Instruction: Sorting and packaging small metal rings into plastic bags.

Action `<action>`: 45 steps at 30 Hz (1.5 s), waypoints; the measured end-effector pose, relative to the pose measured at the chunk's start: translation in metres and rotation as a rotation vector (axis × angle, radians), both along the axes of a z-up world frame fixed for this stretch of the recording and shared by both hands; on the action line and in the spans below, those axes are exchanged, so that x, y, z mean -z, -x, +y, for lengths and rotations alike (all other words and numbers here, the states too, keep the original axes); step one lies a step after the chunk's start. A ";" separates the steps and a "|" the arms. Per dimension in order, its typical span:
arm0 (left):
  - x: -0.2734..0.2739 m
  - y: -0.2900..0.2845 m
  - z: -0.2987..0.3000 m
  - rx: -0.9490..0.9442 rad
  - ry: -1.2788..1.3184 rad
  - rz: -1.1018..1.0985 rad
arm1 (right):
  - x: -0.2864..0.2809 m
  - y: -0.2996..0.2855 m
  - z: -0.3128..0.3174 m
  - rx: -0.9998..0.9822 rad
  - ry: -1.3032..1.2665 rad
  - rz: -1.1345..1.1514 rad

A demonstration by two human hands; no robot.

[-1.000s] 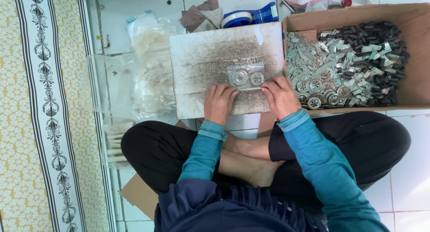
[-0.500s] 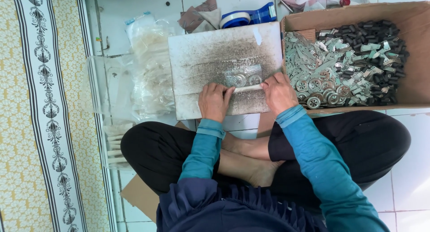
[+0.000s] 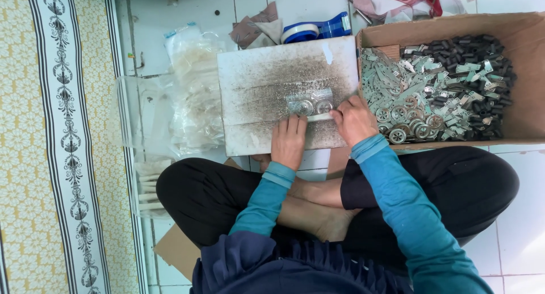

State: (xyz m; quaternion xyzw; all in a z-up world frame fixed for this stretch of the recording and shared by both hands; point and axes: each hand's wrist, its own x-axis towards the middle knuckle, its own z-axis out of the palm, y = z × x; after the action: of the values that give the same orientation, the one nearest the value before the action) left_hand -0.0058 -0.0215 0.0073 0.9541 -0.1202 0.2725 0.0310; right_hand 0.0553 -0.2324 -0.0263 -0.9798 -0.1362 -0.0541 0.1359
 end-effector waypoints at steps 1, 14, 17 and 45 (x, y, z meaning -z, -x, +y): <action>-0.014 0.006 -0.005 0.001 0.000 -0.003 | -0.001 0.000 -0.001 0.001 0.000 -0.003; -0.003 0.031 -0.087 -0.272 -0.319 0.400 | -0.016 -0.006 0.003 0.035 0.016 0.178; 0.003 0.032 -0.092 -0.291 -0.376 0.526 | -0.042 -0.021 0.005 0.052 -0.011 0.261; -0.025 0.030 -0.096 -0.312 -0.785 0.642 | -0.080 -0.236 0.003 0.083 0.086 0.495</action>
State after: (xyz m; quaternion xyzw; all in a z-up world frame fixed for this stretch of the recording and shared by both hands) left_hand -0.0359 -0.1174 0.0321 0.9358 -0.0541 -0.0972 -0.3345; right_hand 0.2914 -0.2296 0.0538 -0.9728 -0.0608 0.1879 0.1209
